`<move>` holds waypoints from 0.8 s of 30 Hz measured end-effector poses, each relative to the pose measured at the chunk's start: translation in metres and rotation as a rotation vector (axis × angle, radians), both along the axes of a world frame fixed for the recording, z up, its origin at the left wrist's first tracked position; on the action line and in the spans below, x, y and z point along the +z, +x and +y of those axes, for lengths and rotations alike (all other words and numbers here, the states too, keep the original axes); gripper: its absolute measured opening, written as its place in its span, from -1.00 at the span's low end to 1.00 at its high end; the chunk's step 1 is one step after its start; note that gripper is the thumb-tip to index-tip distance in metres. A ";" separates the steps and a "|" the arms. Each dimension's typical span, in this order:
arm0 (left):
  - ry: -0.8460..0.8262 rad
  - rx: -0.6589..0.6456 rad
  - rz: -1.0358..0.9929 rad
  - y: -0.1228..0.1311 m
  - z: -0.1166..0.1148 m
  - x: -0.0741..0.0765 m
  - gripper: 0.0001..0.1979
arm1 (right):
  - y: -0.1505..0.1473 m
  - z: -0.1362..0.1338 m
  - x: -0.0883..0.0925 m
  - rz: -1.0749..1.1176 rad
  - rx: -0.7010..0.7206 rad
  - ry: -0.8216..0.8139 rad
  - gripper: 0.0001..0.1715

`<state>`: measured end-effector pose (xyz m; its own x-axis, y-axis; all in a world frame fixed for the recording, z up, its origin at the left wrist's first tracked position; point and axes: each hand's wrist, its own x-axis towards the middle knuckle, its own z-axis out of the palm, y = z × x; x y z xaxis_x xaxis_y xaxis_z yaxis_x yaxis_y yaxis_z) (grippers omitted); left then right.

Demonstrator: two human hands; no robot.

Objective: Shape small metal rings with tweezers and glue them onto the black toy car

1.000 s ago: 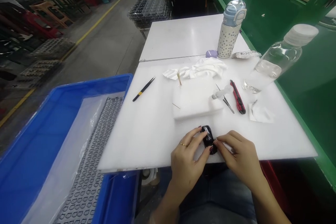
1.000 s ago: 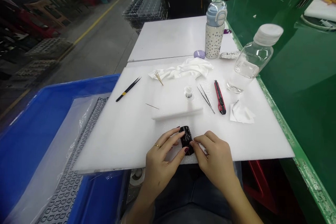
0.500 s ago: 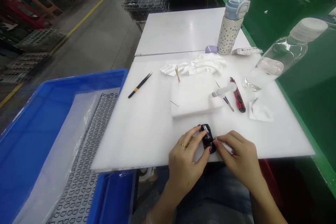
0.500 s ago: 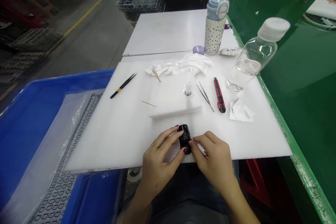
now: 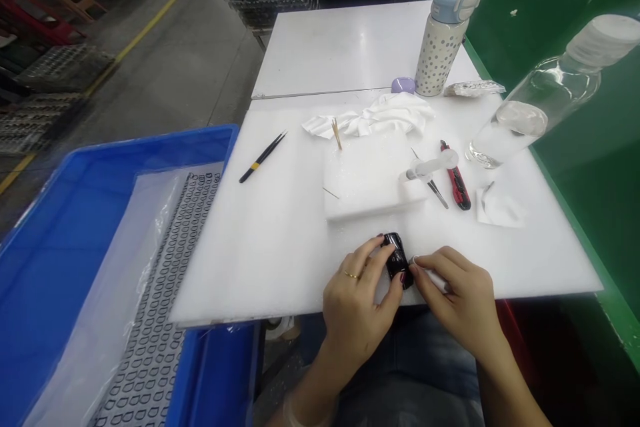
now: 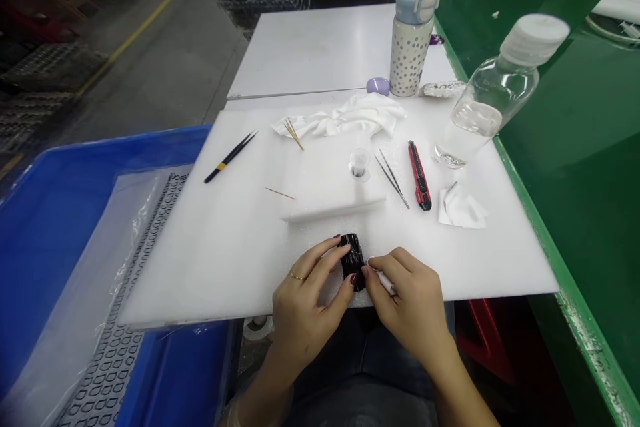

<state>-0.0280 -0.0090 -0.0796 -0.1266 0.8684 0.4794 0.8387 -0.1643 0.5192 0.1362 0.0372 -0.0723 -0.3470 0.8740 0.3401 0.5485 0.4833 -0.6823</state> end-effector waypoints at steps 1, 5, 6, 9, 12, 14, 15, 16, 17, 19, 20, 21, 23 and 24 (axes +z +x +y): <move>-0.006 0.001 -0.007 0.000 0.000 0.000 -0.75 | 0.000 0.000 0.000 0.000 0.001 -0.001 -0.86; -0.054 -0.019 -0.059 -0.001 -0.001 0.003 -0.74 | 0.001 0.000 0.001 -0.006 0.002 -0.021 -0.84; -0.065 -0.020 -0.071 -0.002 -0.001 0.003 -0.74 | 0.001 0.000 0.001 -0.007 0.000 -0.027 -0.84; -0.072 -0.007 -0.078 -0.002 -0.001 0.003 -0.75 | 0.000 0.001 0.001 -0.013 -0.015 -0.043 -0.83; -0.073 -0.010 -0.082 0.000 0.000 0.001 -0.75 | -0.001 0.001 0.001 -0.028 -0.027 -0.056 -0.82; -0.092 -0.023 -0.116 -0.001 -0.001 0.002 -0.74 | -0.001 0.001 0.001 -0.032 -0.028 -0.052 -0.83; -0.103 -0.030 -0.139 -0.001 -0.001 0.003 -0.73 | -0.001 0.001 0.001 -0.028 -0.024 -0.049 -0.84; -0.116 -0.035 -0.160 -0.003 -0.001 0.004 -0.73 | 0.000 0.001 0.002 -0.020 -0.019 -0.046 -0.86; -0.130 -0.044 -0.175 -0.006 -0.001 0.005 -0.72 | 0.001 0.001 0.002 -0.006 -0.013 -0.043 -0.87; -0.167 -0.092 -0.174 -0.013 0.000 0.010 -0.66 | 0.002 0.001 0.004 0.035 -0.006 -0.025 -0.88; -0.193 -0.143 -0.153 -0.016 0.001 0.012 -0.58 | 0.002 0.001 0.004 0.058 -0.009 -0.001 -0.89; -0.220 -0.209 -0.121 -0.020 0.003 0.014 -0.49 | 0.003 0.000 0.004 0.077 -0.016 0.037 -0.90; -0.264 -0.339 -0.050 -0.025 0.006 0.017 -0.36 | 0.004 0.000 0.003 0.103 -0.028 0.130 -0.87; -0.273 -0.370 -0.030 -0.025 0.008 0.017 -0.36 | 0.004 -0.001 0.002 0.107 -0.025 0.174 -0.85</move>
<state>-0.0529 -0.0007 -0.0627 0.2051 0.9519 0.2275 0.7336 -0.3034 0.6081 0.1399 0.0363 -0.0699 -0.2798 0.8070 0.5201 0.4906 0.5859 -0.6450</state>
